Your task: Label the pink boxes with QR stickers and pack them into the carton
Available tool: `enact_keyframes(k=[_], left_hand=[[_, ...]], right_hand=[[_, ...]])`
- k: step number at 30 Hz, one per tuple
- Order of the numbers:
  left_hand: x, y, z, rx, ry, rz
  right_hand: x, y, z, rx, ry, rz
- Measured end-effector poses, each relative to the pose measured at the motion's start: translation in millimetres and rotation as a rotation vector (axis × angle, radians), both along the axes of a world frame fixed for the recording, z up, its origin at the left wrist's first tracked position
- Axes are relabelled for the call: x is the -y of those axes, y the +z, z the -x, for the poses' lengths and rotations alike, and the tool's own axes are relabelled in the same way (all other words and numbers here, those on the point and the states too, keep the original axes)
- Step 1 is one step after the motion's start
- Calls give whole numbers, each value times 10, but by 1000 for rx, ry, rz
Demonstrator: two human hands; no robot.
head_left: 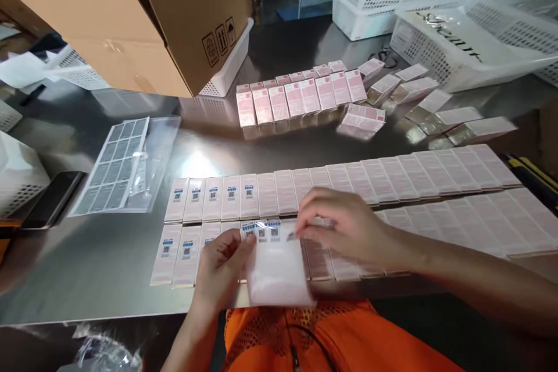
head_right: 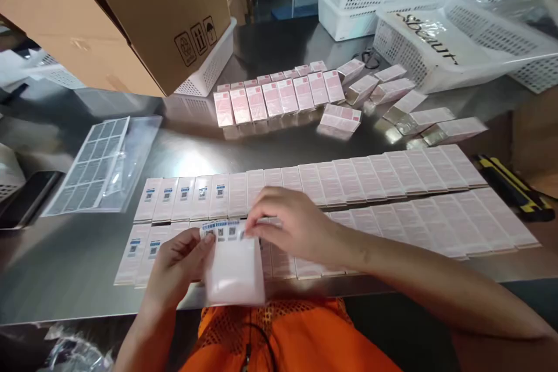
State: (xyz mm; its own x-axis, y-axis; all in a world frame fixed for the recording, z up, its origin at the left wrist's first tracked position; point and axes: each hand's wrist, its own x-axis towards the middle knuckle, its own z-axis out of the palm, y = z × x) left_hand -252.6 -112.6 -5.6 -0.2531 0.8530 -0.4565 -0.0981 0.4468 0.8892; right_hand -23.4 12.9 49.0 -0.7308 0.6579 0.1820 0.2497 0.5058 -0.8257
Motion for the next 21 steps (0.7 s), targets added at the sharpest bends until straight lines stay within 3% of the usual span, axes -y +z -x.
enact_keyframes(k=[4, 7, 13, 16, 21], left_hand=[[45, -87, 63, 199, 28, 25], [89, -74, 79, 247, 85, 0], [118, -60, 149, 305, -64, -75], [136, -137, 217, 307, -174, -102], [160, -204, 263, 286, -248, -124]], right_hand=[[-540, -34, 170, 5, -192, 411], [-852, -169, 385, 177, -175, 560], [-963, -300, 762, 491, -5, 463], [-955, -301, 827, 588, 7, 391], [-920, -322, 840, 640, -8, 311]])
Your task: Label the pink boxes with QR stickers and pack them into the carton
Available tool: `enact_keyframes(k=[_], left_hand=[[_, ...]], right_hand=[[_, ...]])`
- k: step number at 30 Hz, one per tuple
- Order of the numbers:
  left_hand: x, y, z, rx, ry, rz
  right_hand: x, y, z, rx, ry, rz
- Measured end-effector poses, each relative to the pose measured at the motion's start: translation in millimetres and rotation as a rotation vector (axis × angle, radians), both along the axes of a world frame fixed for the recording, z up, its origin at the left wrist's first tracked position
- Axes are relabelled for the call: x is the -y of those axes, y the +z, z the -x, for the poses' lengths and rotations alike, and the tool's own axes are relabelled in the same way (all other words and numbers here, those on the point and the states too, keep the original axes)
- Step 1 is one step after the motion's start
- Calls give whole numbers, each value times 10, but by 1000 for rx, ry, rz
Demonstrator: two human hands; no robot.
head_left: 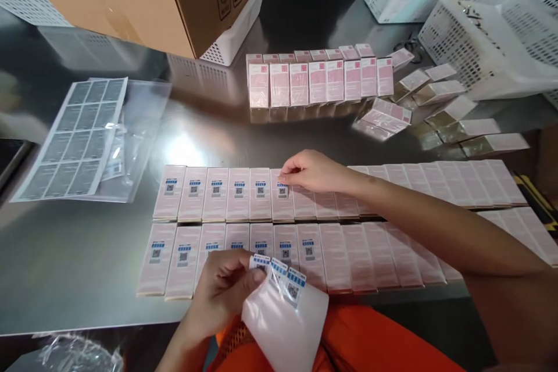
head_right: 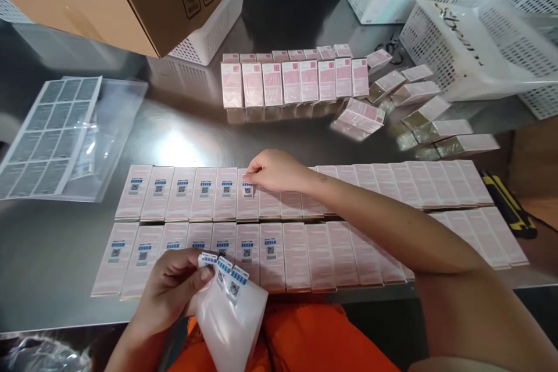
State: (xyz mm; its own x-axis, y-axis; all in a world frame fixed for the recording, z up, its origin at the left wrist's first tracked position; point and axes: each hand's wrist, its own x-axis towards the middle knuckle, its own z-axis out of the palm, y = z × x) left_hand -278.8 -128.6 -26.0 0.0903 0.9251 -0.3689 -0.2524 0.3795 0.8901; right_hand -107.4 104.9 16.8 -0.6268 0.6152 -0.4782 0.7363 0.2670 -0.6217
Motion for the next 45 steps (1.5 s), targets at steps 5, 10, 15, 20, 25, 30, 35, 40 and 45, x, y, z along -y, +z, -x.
enact_keyframes(k=[5, 10, 15, 20, 25, 30, 35, 40, 45], left_hand=[[1, -3, -1, -5, -43, -70], [0, -15, 6, -46, -57, -77], [-2, -17, 2, -80, -64, -72], [20, -49, 0, -125, -64, -79], [47, -43, 0, -194, -69, -108], [34, -9, -19, -182, -47, -99], [-11, 14, -88, -194, 82, -27], [-67, 42, -179, -268, 149, 21], [-89, 26, -159, -248, 190, 87]], right_hand=[[35, -32, -4, 14, 4, -35], [57, -59, -10, 6, -5, -73], [104, -62, 3, 7, -10, -139], [128, -60, 6, -10, -30, -164], [186, -105, -24, -57, -38, -205], [318, -263, -68, -190, -144, -386], [321, -289, -142, -374, -407, -307], [653, 69, -263, -480, -112, -67], [982, 224, -360, -331, 87, -216]])
